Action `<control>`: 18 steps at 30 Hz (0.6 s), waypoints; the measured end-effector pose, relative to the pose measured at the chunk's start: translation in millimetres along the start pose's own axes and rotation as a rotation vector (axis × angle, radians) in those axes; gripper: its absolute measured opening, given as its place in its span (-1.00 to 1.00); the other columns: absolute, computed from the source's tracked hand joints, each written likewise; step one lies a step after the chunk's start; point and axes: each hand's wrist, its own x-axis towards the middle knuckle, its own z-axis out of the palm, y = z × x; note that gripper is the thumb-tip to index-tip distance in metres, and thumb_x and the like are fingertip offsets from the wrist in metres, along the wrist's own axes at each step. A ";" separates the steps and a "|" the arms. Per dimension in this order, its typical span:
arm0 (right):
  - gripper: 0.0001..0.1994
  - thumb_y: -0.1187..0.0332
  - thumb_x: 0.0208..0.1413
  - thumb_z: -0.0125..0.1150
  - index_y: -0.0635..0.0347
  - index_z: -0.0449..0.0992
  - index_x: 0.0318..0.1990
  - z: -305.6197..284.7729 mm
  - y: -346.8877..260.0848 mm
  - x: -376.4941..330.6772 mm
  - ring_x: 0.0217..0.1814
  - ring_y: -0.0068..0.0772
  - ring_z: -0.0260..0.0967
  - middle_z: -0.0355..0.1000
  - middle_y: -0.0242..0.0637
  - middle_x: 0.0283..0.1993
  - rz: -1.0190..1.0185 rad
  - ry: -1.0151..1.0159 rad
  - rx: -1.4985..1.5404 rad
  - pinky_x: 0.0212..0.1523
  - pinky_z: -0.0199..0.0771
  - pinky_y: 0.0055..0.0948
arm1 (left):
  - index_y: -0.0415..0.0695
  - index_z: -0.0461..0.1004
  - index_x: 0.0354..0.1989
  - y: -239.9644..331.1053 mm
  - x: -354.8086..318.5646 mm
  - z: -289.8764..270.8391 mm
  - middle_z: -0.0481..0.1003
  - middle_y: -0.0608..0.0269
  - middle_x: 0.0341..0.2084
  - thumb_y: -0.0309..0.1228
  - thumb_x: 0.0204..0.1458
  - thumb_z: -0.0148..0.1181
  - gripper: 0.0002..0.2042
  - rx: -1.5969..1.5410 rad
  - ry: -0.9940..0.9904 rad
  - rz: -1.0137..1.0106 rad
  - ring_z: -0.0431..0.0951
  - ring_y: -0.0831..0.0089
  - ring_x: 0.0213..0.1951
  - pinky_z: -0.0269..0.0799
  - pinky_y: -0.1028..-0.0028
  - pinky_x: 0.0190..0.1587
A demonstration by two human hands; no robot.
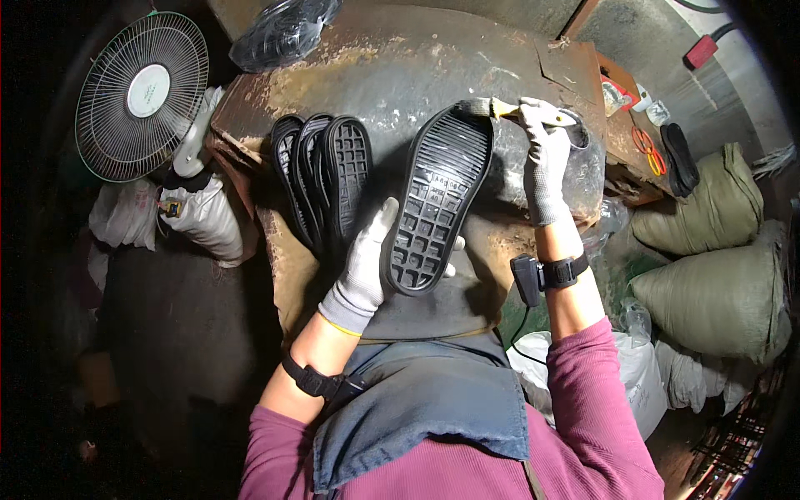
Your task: Apply glue to the bottom of shoe soles using a brush.
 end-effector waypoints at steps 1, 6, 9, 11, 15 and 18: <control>-0.82 0.40 0.18 0.25 0.30 0.53 -0.13 1.9 -0.2 -4.1 -0.02 -0.47 0.40 0.50 -0.26 -0.08 0.011 -0.002 0.004 0.07 0.37 -0.48 | -0.24 0.16 0.36 1.8 -0.7 -1.3 0.35 -0.22 0.19 0.08 0.31 -0.24 -0.34 0.031 -0.015 0.001 0.41 -0.26 0.14 0.51 -0.22 -0.02; -0.85 0.39 0.15 0.24 0.26 0.54 -0.18 23.9 -29.4 -34.6 -0.08 -0.56 0.38 0.51 -0.34 -0.07 0.168 -0.214 -0.012 0.03 0.36 -0.52 | -0.25 0.13 0.37 7.6 0.7 -5.1 0.31 -0.23 0.22 0.07 0.31 -0.26 -0.34 -0.078 -0.043 -0.052 0.39 -0.30 0.15 0.48 -0.27 -0.02; -0.84 0.42 0.12 0.27 0.25 0.54 -0.17 36.5 -44.1 -62.3 -0.13 -0.62 0.39 0.52 -0.34 -0.14 0.304 -0.270 0.046 -0.03 0.39 -0.56 | -0.29 0.24 0.28 8.3 -0.1 -0.7 0.47 -0.22 0.03 0.08 0.30 -0.23 -0.35 -0.025 0.055 0.036 0.57 -0.14 -0.04 0.62 -0.07 -0.15; -0.83 0.44 0.13 0.27 0.25 0.53 -0.14 35.5 -57.6 -78.0 -0.17 -0.63 0.40 0.51 -0.35 -0.18 0.284 -0.402 0.093 -0.07 0.42 -0.56 | -0.32 0.23 0.28 9.9 2.9 3.6 0.46 -0.30 0.02 0.10 0.31 -0.29 -0.32 -0.110 0.097 0.037 0.56 -0.09 -0.03 0.54 -0.04 -0.03; -0.80 0.40 0.06 0.35 0.26 0.55 -0.18 35.0 -82.2 -103.5 -0.19 -0.61 0.40 0.52 -0.32 -0.20 0.373 -0.558 0.118 -0.10 0.44 -0.52 | -0.34 0.30 0.23 22.1 13.3 -7.7 0.49 -0.16 0.03 0.03 0.33 -0.21 -0.38 -0.128 0.074 0.055 0.57 0.00 -0.02 0.52 0.05 0.04; -0.80 0.36 0.00 0.43 0.21 0.61 -0.25 20.2 -80.8 -107.8 0.01 -0.35 0.37 0.53 -0.33 -0.23 0.182 -0.666 -0.067 0.01 0.41 -0.34 | -0.34 0.40 0.14 36.7 10.0 -6.3 0.55 -0.04 -0.04 -0.07 0.37 -0.22 -0.47 0.075 0.084 0.063 0.60 0.20 -0.03 0.53 0.26 0.08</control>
